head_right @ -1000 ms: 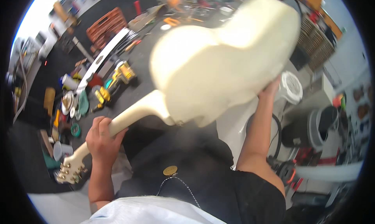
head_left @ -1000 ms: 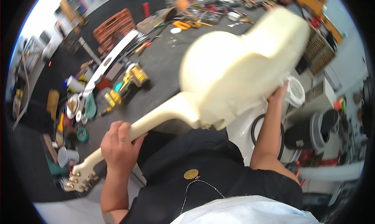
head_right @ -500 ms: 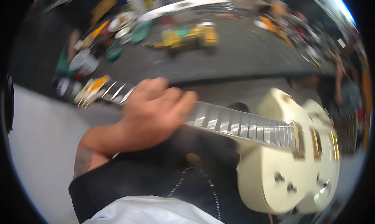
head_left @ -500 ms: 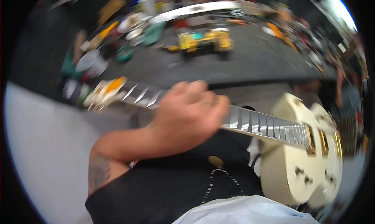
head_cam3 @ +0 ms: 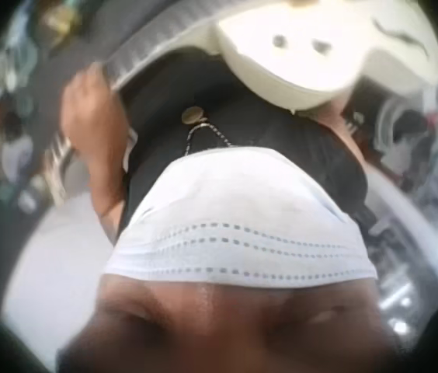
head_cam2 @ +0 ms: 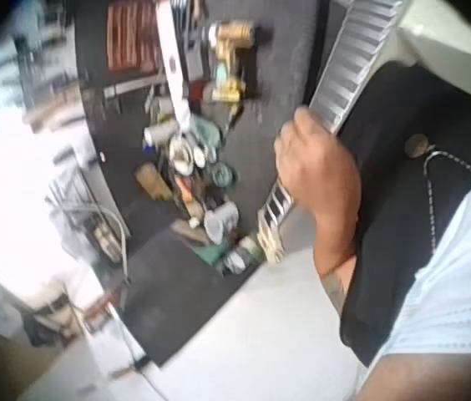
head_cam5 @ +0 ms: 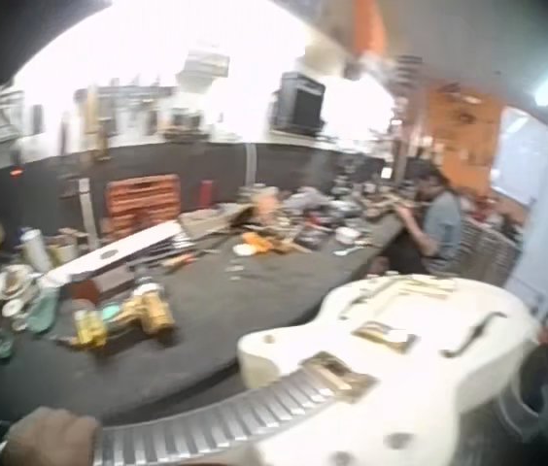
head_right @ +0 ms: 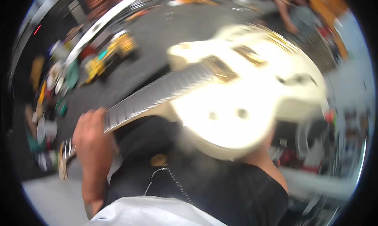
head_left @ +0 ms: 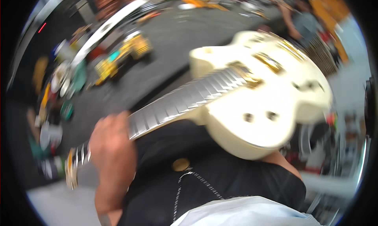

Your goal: The person uses a screwdriver to tighten the tuning pegs on the headstock of a white electric guitar. They then wipe the headstock with a green cloth and flip the guitar over to reveal the body and fretboard.

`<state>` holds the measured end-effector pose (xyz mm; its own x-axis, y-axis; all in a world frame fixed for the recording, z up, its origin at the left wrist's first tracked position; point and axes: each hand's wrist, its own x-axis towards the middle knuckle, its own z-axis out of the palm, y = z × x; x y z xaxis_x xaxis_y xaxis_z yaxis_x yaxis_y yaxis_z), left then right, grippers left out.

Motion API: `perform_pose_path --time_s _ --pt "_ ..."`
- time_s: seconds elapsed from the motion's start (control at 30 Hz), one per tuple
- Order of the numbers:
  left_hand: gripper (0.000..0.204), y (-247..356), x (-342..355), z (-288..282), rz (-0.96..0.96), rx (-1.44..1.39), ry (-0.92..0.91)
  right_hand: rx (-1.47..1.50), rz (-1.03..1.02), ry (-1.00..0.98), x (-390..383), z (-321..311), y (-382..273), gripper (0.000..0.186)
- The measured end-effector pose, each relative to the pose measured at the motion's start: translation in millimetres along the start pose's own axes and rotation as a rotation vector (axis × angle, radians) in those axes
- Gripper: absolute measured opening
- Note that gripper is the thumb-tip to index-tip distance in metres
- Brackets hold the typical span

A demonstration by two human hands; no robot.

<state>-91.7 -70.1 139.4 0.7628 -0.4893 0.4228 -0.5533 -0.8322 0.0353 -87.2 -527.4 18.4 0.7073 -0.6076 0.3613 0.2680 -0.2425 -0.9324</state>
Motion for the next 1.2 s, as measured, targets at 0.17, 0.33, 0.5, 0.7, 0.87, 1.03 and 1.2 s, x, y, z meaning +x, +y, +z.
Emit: perform_pose_path --time_s 0.17,0.33,0.5,0.7,0.87,1.03,1.2 --pt "0.033 13 6 8 -0.058 0.082 -0.022 0.407 0.158 0.292 10 -50 22 0.062" --pt "0.036 -2 1 21 -0.078 0.065 0.022 0.61 0.275 0.402 30 -52 47 0.061" --pt "0.039 -3 5 25 -0.169 0.074 0.022 0.706 0.326 0.391 65 -33 68 0.061" --pt "0.038 -17 6 42 -0.202 0.109 0.0 0.777 0.337 0.382 89 -8 85 0.061" --pt "0.04 -22 16 59 -0.222 0.098 0.013 0.796 0.346 0.366 104 11 94 0.061" --pt "0.048 -25 26 69 -0.245 0.063 -0.018 0.771 0.366 0.37 116 1 96 0.061" --pt "0.061 -36 25 84 -0.264 0.026 -0.011 0.735 0.387 0.365 108 -10 94 0.061"
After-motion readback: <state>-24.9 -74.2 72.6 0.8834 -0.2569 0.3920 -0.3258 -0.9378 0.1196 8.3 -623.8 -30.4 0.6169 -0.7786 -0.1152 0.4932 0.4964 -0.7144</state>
